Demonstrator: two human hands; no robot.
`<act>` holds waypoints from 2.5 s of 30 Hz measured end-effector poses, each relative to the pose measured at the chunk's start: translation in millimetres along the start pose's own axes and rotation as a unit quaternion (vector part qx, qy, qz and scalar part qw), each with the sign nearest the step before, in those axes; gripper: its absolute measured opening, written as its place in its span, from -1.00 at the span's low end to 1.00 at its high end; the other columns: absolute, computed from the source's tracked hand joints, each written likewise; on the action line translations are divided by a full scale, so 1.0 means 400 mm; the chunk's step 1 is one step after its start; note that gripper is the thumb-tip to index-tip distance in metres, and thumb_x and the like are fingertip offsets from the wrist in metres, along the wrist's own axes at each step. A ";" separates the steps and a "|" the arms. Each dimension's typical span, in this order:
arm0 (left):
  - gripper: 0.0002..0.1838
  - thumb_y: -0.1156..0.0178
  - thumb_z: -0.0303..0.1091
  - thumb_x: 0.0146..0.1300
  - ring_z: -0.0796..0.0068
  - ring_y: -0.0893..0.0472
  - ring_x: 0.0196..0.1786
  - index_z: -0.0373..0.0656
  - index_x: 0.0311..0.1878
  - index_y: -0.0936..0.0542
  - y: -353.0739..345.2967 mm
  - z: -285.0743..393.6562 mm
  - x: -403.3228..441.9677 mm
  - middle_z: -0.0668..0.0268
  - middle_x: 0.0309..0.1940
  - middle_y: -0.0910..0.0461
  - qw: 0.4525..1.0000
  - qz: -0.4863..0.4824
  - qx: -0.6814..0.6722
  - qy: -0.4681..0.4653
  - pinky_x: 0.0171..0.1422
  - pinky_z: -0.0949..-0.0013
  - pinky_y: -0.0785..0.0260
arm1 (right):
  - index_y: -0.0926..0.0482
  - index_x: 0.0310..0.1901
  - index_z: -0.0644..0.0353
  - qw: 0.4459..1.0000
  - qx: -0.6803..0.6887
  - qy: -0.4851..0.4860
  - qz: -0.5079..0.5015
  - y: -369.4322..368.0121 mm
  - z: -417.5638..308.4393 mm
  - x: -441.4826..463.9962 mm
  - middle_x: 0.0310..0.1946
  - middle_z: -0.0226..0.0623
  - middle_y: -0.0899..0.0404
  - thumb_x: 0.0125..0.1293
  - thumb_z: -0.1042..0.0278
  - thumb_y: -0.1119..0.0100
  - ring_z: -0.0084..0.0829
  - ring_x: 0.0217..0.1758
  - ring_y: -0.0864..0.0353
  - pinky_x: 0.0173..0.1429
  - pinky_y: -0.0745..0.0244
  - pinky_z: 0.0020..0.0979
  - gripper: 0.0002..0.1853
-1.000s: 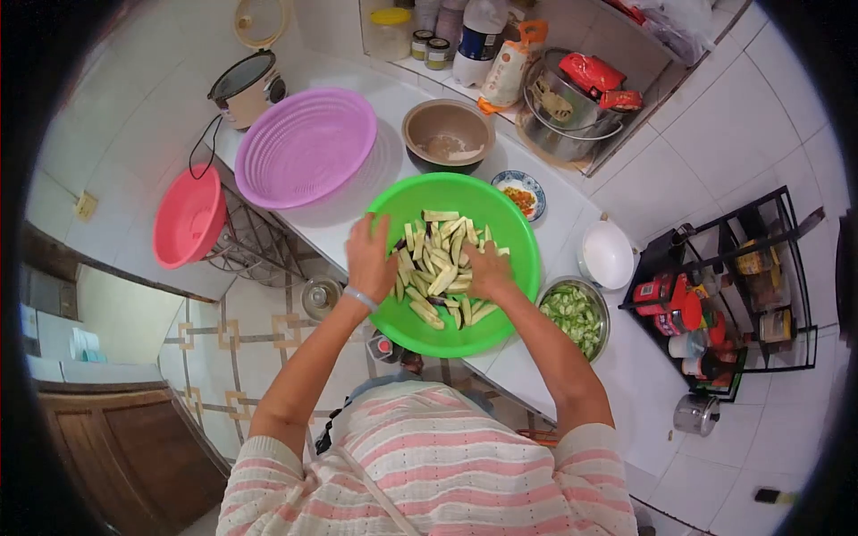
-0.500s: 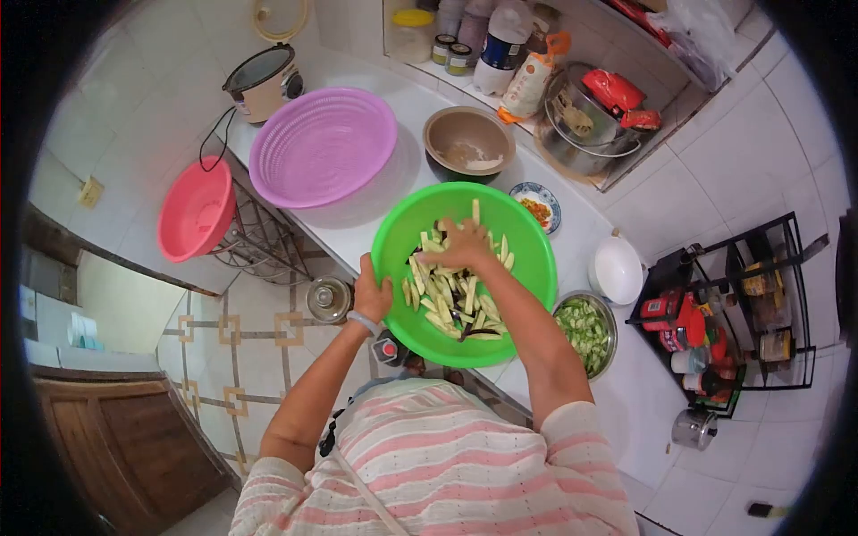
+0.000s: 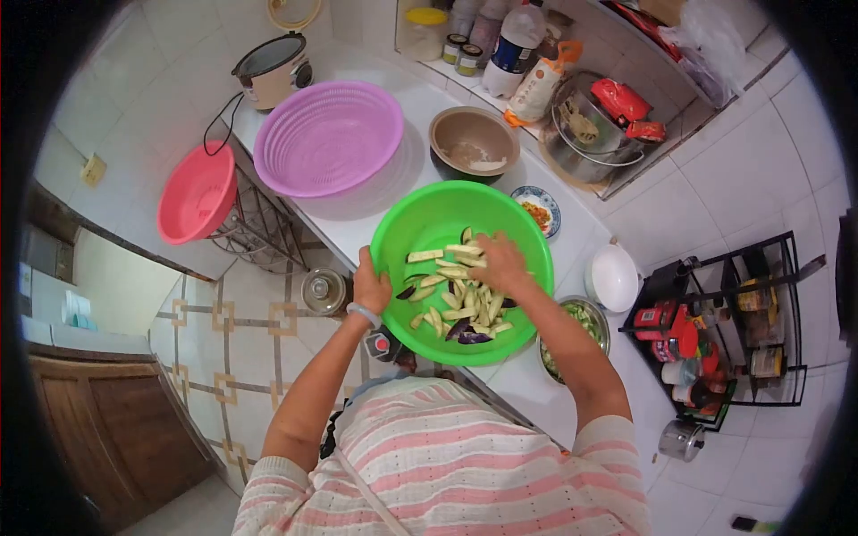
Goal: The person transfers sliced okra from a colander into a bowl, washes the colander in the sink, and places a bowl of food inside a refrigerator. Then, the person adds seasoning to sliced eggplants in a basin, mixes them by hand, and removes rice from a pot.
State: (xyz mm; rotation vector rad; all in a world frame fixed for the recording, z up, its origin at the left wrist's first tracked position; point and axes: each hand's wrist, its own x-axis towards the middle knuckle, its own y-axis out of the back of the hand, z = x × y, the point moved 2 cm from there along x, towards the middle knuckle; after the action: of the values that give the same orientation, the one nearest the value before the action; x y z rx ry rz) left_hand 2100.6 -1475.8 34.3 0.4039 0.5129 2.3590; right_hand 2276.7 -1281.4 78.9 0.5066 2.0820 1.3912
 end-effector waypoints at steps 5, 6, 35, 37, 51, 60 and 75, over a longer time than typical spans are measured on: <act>-0.53 0.03 -0.67 0.02 -0.21 -0.49 -0.07 -0.21 0.05 -0.22 -0.020 -0.004 -0.008 -0.14 -0.20 -0.50 0.999 -0.009 0.004 0.035 -0.02 0.03 -0.34 | 0.03 0.40 -0.11 0.998 -0.001 -0.060 -0.007 -0.056 -0.005 0.017 0.26 0.02 -0.13 -0.21 -0.05 -0.47 0.17 0.30 -0.14 0.24 -0.23 0.05 0.13; -0.53 0.03 -0.68 0.02 -0.17 -0.51 -0.07 -0.21 0.05 -0.22 -0.022 -0.007 -0.010 -0.12 -0.19 -0.50 0.999 -0.013 0.007 0.050 -0.01 0.08 -0.34 | 0.07 0.41 -0.11 0.995 -0.013 -0.089 -0.032 -0.051 -0.053 0.006 0.29 0.03 -0.09 -0.23 -0.05 -0.49 0.19 0.31 -0.10 0.26 -0.21 0.07 0.17; -0.51 -0.02 -0.68 0.01 -0.13 -0.50 -0.02 -0.21 0.06 -0.22 -0.013 -0.002 -0.031 -0.11 -0.16 -0.49 0.998 -0.008 -0.007 0.061 0.04 0.11 -0.34 | -0.32 0.22 -0.01 0.997 0.000 0.006 0.077 -0.113 -0.298 0.009 0.28 -0.04 -0.07 -0.14 0.18 -0.39 -0.01 0.33 -0.09 0.26 -0.25 0.01 -0.22; -0.52 -0.01 -0.68 0.01 -0.14 -0.50 -0.02 -0.21 0.05 -0.22 -0.010 -0.004 -0.033 -0.11 -0.16 -0.49 0.998 -0.002 -0.013 0.060 0.04 0.10 -0.34 | -0.31 0.22 -0.02 0.994 -0.064 0.068 0.048 -0.153 -0.241 0.048 0.26 -0.04 -0.09 -0.15 0.20 -0.39 0.00 0.31 -0.14 0.24 -0.26 0.02 -0.21; -0.62 0.03 -0.62 0.05 -0.24 -0.49 -0.10 -0.20 -0.02 -0.22 -0.018 0.021 -0.022 -0.15 -0.26 -0.51 0.997 0.003 0.027 0.076 -0.10 -0.01 -0.33 | -0.21 0.27 -0.14 0.969 -0.063 0.237 -0.022 -0.134 -0.083 -0.168 0.29 0.11 -0.05 -0.07 0.04 -0.33 0.22 0.28 -0.14 0.23 -0.19 0.15 -0.19; -0.58 0.00 -0.61 0.06 -0.21 -0.50 -0.08 -0.19 0.03 -0.22 -0.022 0.007 -0.026 -0.14 -0.23 -0.51 1.000 -0.001 0.002 0.031 -0.06 0.02 -0.33 | -0.24 0.24 -0.03 0.990 0.015 0.090 0.110 -0.089 -0.036 0.027 0.15 0.01 -0.17 -0.06 0.06 -0.34 0.16 0.17 -0.25 0.12 -0.28 0.11 -0.22; -0.55 0.02 -0.68 0.03 -0.04 -0.52 -0.06 -0.24 0.04 -0.23 -0.055 0.021 0.001 -0.05 -0.21 -0.49 0.999 -0.030 -0.011 0.020 0.05 0.16 -0.33 | -0.25 0.26 -0.16 0.990 0.135 -0.040 0.024 -0.058 -0.097 0.130 0.32 -0.05 -0.04 -0.13 -0.16 -0.33 0.15 0.32 -0.09 0.28 -0.13 0.15 -0.15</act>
State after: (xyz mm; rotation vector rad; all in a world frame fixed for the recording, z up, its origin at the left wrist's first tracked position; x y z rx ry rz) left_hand 2115.9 -1458.3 31.7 0.3276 0.5111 2.3172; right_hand 2212.1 -1286.7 55.8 0.7138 2.2175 1.0991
